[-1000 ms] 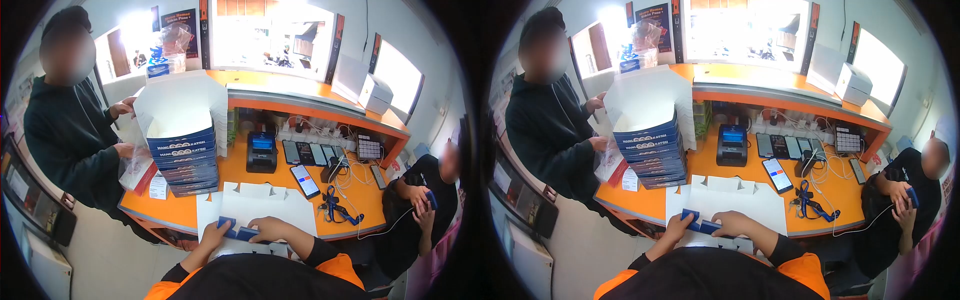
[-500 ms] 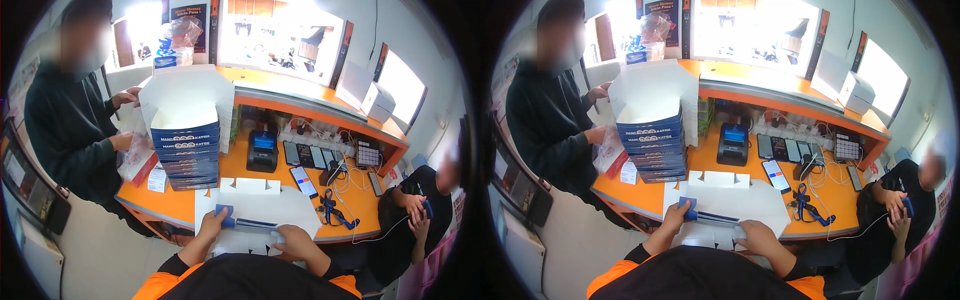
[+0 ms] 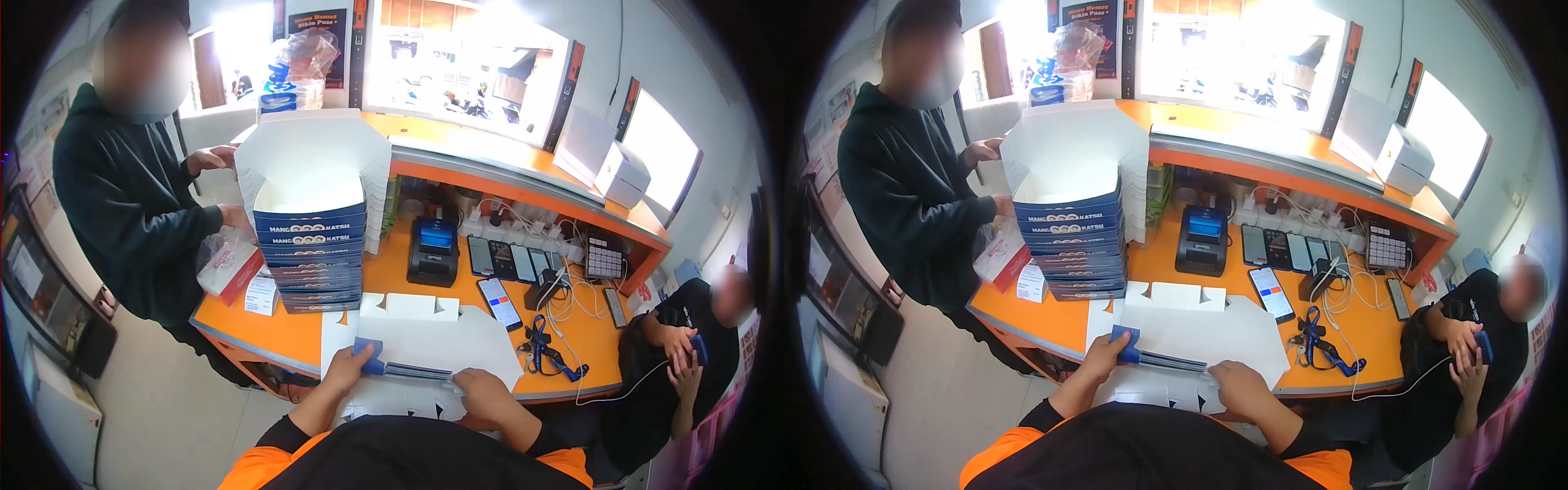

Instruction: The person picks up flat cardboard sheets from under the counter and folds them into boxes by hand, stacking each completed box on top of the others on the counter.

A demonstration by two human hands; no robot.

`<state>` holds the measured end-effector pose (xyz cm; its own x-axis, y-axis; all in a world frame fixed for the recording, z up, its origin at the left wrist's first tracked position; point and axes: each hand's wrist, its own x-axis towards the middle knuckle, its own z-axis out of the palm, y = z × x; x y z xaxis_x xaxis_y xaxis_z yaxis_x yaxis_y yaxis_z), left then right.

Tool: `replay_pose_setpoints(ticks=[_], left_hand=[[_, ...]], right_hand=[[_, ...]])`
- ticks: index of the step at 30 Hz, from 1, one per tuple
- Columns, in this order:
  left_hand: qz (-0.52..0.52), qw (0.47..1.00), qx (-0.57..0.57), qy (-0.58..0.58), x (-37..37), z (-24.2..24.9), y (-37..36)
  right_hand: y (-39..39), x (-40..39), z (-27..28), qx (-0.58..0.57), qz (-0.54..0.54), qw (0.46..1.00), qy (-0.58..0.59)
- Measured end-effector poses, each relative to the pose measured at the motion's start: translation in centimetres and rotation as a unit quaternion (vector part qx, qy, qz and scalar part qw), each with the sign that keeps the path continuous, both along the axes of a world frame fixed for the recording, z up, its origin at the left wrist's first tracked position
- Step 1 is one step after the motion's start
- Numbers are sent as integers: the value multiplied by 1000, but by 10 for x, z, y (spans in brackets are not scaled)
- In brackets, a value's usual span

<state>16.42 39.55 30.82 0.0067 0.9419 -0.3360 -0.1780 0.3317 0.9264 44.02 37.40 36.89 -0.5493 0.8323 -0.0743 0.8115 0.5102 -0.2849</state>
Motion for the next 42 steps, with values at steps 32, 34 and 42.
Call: replay_pose_setpoints(ticks=[32, 34, 42], left_hand=[[55, 981, -54, -178, -33, -31, 38], [-20, 969, -68, -235, -34, -22, 39], [-110, 973, -100, -177, -19, 5, 57]], right_hand=[[95, -2, -63, -478, 82, 872, 69], [93, 3, -59, -500, 103, 856, 84], [81, -17, -67, -449, 161, 878, 37]])
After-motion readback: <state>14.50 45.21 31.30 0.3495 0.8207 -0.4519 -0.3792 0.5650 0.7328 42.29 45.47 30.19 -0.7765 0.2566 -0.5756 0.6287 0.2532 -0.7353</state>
